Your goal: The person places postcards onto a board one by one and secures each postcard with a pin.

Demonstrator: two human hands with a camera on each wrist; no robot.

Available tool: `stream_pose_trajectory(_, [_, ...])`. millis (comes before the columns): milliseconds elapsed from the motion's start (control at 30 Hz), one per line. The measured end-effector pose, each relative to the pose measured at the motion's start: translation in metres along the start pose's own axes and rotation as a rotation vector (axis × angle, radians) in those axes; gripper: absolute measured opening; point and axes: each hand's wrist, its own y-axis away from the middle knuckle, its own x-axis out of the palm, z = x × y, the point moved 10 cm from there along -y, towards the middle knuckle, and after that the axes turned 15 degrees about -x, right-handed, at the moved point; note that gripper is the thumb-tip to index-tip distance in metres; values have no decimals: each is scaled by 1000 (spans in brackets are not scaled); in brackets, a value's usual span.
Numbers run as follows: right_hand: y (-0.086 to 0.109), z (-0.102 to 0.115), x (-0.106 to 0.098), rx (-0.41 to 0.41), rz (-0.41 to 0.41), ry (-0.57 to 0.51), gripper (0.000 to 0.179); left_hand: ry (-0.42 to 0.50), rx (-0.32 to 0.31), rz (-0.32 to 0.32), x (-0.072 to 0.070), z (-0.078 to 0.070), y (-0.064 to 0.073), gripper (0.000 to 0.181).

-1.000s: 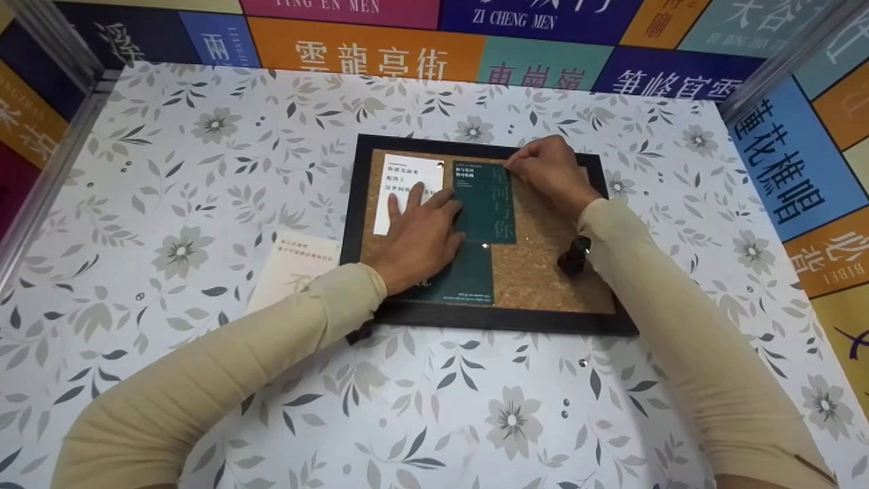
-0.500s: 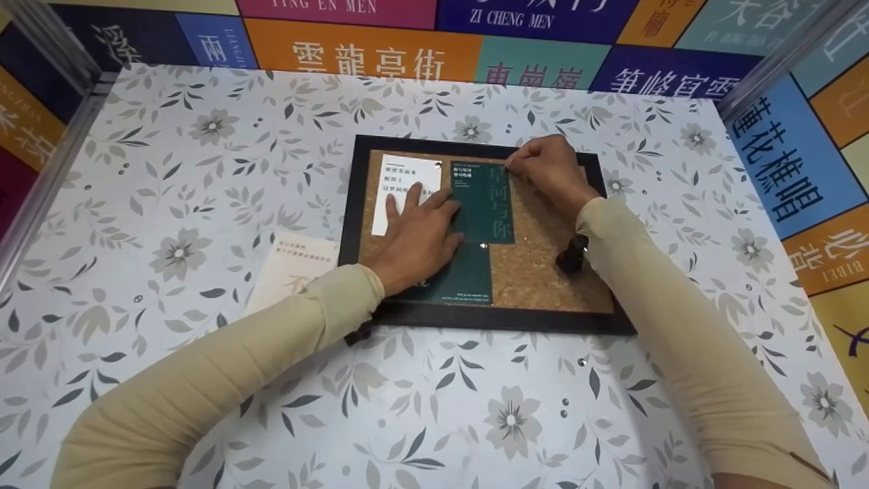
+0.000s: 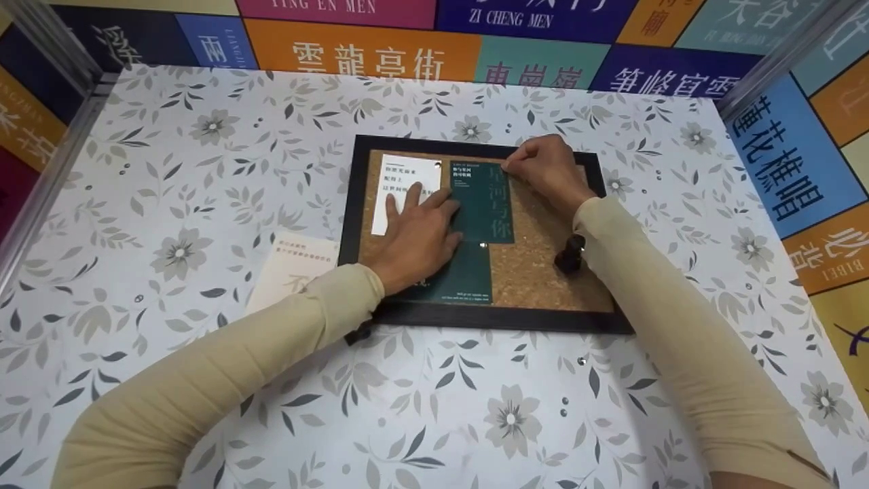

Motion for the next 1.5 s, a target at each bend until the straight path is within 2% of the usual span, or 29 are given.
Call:
stream_pose_trajectory(400, [-3,10,3,-69,3,72,13,9,2,-8,-1,-1,1,55])
stream_pose_trajectory(633, [-4,15,5,-90,57,117,13,15,-8,-6,-3,0,0,56])
stream_pose_trajectory(1067, [-6,19,7,-196,136,148,18,-13,1,-7,-2,-1,-1,55])
stream_pose_trajectory(1267, [-8,24,4,-254,130,238,18,-12,1,-3,-2,0,-1,55])
stream_pose_trajectory(1367, [-7,24,3,-254,127,282,18,-3,-4,1,-2,0,0,55])
stream_pose_trajectory(1500, [-6,21,4,-234,145,244,18,15,-5,5,-2,1,0,56])
